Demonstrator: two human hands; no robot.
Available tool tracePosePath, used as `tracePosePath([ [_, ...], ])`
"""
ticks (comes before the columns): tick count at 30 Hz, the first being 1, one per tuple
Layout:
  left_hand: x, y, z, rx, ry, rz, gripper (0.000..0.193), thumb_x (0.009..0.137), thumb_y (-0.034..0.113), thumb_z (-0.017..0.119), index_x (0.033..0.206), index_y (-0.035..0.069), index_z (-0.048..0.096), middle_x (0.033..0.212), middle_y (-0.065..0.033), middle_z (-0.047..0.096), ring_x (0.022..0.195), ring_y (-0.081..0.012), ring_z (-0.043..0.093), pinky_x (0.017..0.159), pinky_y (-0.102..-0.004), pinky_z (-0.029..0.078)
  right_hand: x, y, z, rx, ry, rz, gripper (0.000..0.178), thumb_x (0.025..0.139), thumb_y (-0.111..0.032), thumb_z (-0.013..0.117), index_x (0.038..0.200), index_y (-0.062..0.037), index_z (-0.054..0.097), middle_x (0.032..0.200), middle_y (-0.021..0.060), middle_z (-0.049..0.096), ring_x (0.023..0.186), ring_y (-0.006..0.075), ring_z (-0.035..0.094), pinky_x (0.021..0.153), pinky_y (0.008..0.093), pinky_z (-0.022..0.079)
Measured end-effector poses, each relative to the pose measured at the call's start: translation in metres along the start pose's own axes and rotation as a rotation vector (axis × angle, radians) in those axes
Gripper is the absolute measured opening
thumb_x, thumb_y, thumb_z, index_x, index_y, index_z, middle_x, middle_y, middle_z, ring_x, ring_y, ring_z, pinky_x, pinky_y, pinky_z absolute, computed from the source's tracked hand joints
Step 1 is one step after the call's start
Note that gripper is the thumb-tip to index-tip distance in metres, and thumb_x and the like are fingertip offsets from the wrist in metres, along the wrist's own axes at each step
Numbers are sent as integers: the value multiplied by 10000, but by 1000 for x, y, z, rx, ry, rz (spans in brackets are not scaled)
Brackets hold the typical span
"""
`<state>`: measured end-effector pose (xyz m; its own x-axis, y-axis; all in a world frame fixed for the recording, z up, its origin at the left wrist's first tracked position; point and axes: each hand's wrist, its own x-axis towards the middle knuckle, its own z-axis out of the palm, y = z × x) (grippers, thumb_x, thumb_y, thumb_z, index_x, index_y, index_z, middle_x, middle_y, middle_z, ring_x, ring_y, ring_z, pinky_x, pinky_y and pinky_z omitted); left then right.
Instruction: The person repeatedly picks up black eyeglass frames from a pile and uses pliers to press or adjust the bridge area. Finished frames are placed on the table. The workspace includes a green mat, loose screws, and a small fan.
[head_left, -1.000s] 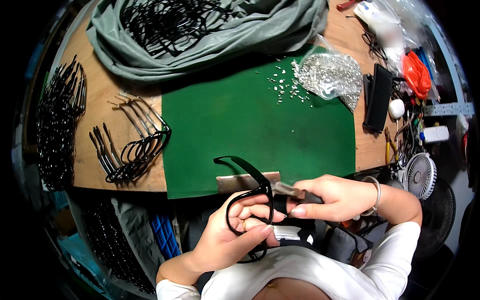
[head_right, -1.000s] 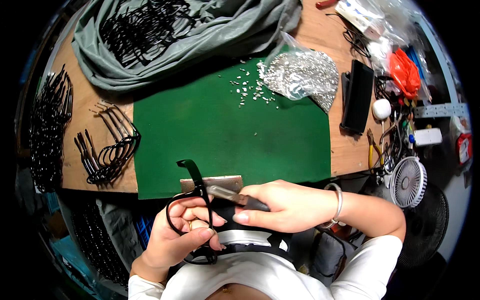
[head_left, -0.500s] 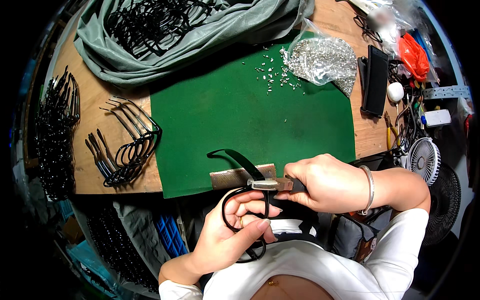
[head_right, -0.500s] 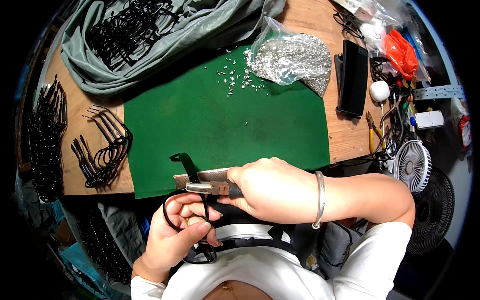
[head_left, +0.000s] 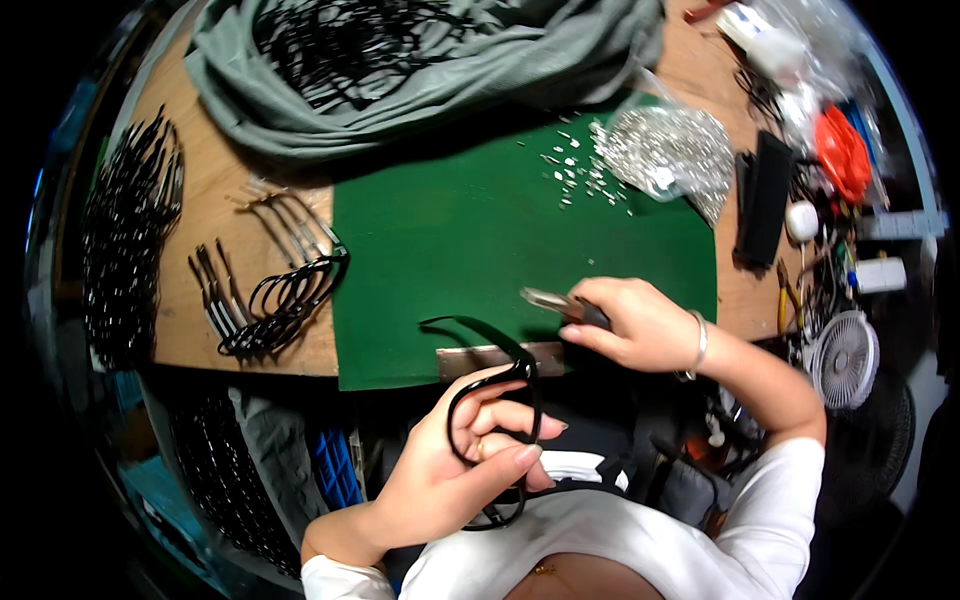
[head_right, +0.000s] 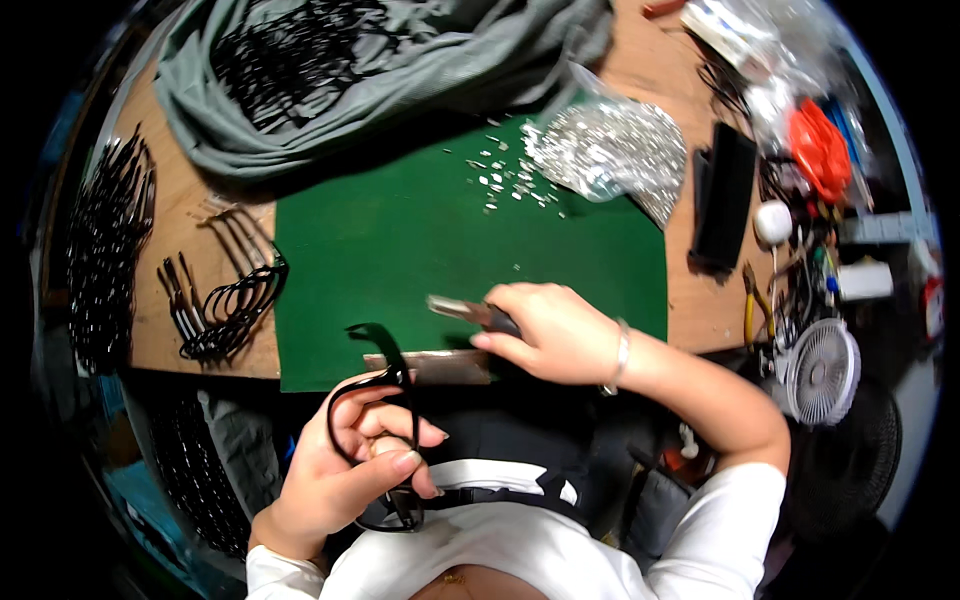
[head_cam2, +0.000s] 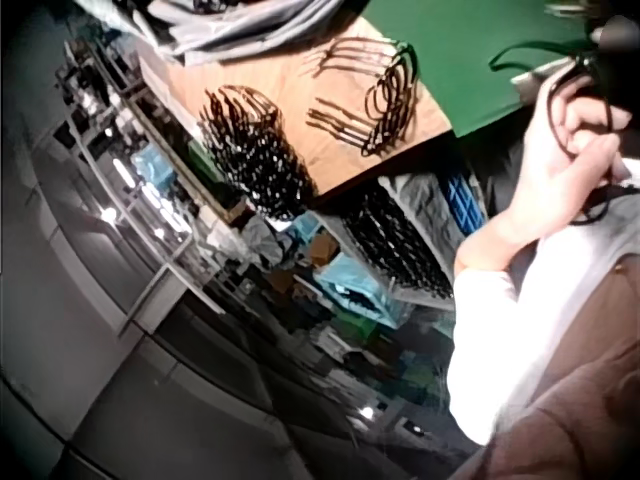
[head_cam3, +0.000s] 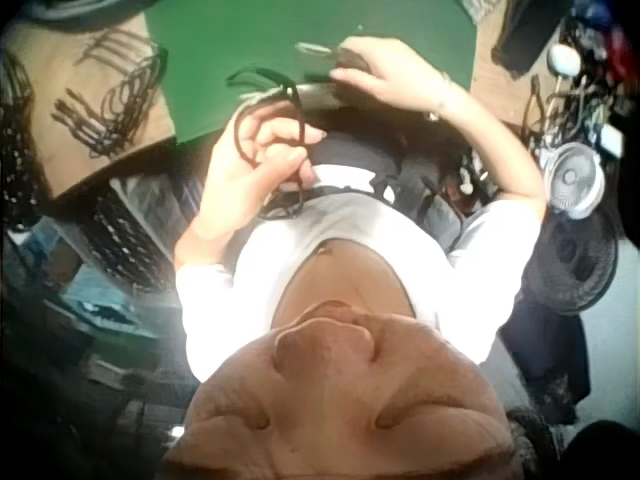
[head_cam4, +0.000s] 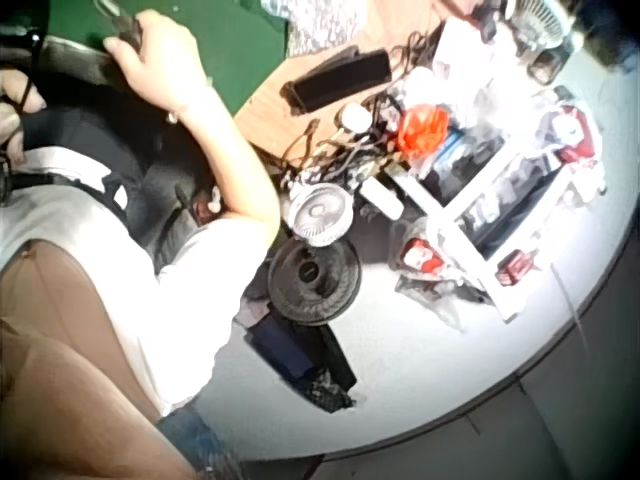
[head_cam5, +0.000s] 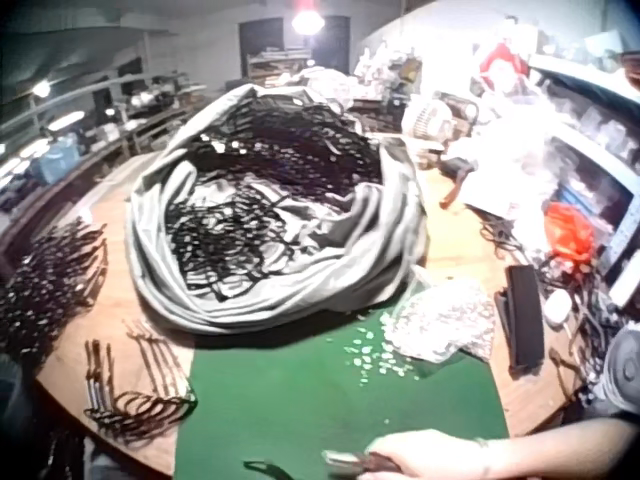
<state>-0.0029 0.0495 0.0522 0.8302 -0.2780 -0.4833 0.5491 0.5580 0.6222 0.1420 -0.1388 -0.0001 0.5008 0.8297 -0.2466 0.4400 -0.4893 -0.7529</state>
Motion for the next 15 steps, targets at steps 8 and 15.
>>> tracePosePath([
  [8, 43, 31, -52, 593, 488, 554, 422, 819, 2, 481, 1208, -22, 321, 995, -126, 520, 709, -110, 559, 653, -226, 471, 2, -14, 0, 99, 20, 159, 230, 773, -212, 593, 829, 4, 538, 660, 135, 542, 592, 220, 530, 579, 303, 428],
  [15, 20, 65, -93, 1416, 788, 574, 326, 803, 170, 565, 1049, -35, 504, 926, -123, 538, 800, -214, 522, 707, -324, 425, 2, -14, -1, 87, -25, 277, 227, 776, -207, 589, 824, 8, 536, 625, 94, 506, 564, 157, 469, 548, 278, 400],
])
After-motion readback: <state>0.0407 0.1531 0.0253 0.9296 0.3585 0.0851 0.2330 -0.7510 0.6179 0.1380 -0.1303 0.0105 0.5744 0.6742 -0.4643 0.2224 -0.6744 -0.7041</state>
